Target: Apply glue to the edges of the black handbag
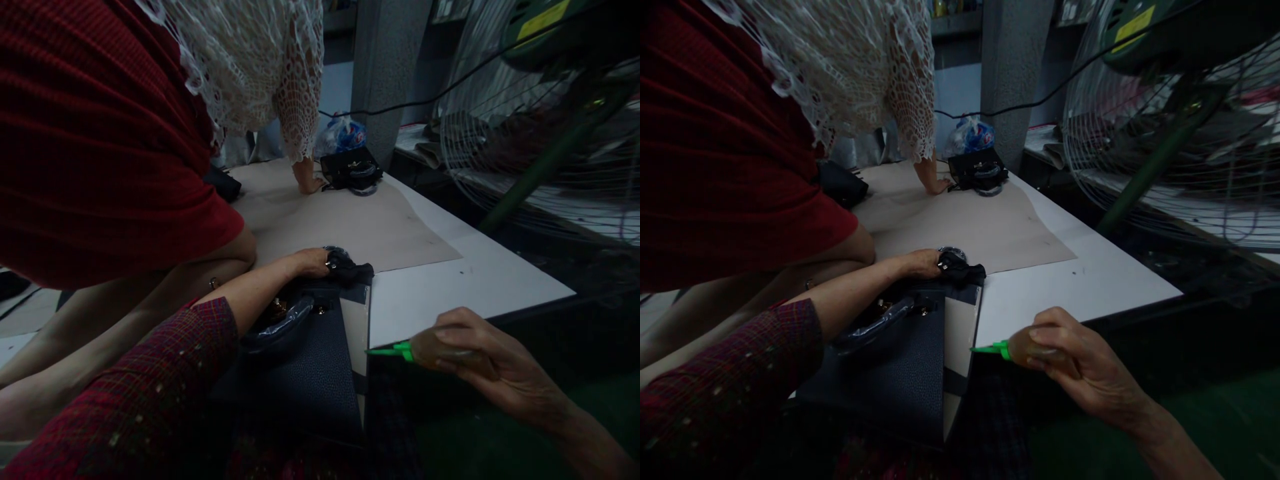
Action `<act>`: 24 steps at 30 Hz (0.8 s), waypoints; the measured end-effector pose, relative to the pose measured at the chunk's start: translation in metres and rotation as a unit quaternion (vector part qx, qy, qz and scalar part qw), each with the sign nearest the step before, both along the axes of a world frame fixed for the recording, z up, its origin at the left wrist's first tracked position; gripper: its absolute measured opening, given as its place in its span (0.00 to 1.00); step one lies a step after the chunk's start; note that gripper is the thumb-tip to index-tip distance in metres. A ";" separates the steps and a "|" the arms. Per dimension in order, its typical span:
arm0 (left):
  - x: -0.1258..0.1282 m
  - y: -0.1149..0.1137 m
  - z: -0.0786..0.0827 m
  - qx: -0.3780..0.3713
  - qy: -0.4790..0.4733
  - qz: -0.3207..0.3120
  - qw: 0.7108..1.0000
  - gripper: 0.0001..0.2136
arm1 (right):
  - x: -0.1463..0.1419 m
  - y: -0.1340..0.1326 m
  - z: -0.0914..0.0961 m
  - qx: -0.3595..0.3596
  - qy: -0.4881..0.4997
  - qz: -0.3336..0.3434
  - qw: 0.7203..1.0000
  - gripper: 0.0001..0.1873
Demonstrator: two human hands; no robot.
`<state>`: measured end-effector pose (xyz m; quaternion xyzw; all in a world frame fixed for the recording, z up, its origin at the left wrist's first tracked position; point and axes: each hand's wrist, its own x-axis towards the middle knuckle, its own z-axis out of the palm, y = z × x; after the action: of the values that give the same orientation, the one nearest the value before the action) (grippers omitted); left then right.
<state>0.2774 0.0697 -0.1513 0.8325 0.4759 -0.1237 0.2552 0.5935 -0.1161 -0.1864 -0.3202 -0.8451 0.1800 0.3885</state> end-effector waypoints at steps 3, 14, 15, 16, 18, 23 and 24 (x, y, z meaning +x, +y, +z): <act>0.000 0.000 0.000 0.005 0.000 0.000 1.000 0.13 | -0.001 0.001 0.000 0.011 -0.002 -0.011 1.000 0.14; 0.000 0.000 0.000 -0.004 -0.016 -0.003 1.000 0.14 | -0.003 -0.012 -0.004 -0.017 0.028 -0.014 0.999 0.18; 0.000 0.000 0.000 -0.006 -0.018 -0.005 1.000 0.13 | -0.004 -0.014 -0.003 -0.011 0.028 -0.025 0.999 0.18; 0.000 0.000 0.000 -0.010 -0.019 -0.007 1.000 0.13 | -0.005 -0.016 -0.003 -0.009 0.025 -0.029 0.999 0.19; 0.000 -0.001 0.001 -0.014 -0.022 -0.009 1.000 0.12 | -0.005 -0.020 -0.002 -0.021 0.018 -0.007 1.000 0.21; 0.000 0.000 0.000 -0.010 -0.017 0.001 1.000 0.11 | -0.004 -0.023 -0.002 -0.010 0.010 -0.015 1.000 0.23; 0.000 0.000 0.000 -0.010 -0.016 0.002 1.000 0.10 | -0.003 -0.024 -0.002 -0.006 0.006 -0.026 1.000 0.22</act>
<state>0.2777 0.0698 -0.1513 0.8310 0.4720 -0.1145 0.2711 0.5908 -0.1398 -0.1884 -0.3432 -0.8329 0.1768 0.3966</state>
